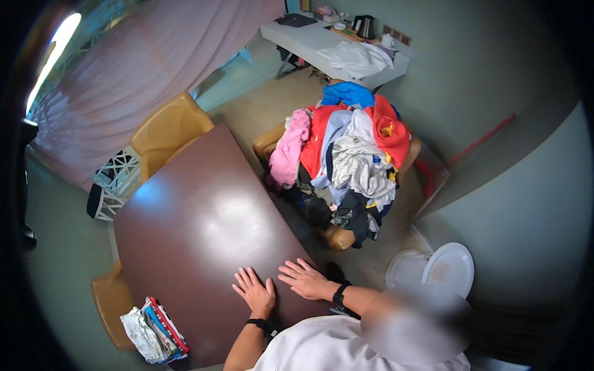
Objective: The person folds several pieces of clothing on a brown table, including patterned pants, a red shirt, and a white polo shirt. Each item is smoothed, folded into a compact rectangle, and placed on a growing stack on the left side of the table.
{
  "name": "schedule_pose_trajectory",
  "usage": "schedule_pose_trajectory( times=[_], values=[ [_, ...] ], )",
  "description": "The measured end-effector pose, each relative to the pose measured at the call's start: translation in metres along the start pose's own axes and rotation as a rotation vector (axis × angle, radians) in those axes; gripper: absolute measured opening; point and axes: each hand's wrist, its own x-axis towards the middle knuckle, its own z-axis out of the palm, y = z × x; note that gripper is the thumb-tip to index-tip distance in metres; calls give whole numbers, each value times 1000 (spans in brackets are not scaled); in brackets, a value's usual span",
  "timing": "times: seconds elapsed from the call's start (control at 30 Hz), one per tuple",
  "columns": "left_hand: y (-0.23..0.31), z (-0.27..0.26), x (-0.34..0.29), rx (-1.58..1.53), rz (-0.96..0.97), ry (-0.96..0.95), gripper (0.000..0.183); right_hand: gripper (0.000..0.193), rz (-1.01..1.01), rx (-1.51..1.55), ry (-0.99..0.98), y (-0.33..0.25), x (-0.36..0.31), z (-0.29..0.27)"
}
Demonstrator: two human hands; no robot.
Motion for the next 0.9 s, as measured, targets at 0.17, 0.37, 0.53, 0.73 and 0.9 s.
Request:
schedule_pose_trajectory(
  times=[0.17,0.37,0.53,0.73,0.9],
  values=[
    [11,-3,23,10,-54,41,88,64,26,0,26,34,-6,-14],
    [11,2,48,4,-104,113,81,55,378,213,240,111,4,-39],
    [9,-2,56,-4,-105,126,78,62,494,147,442,197,31,-97],
    [8,-3,56,6,-112,129,79,76,740,-88,576,285,81,-189],
    [11,-1,59,6,-98,114,79,51,950,-268,362,349,80,-196]
  ],
)
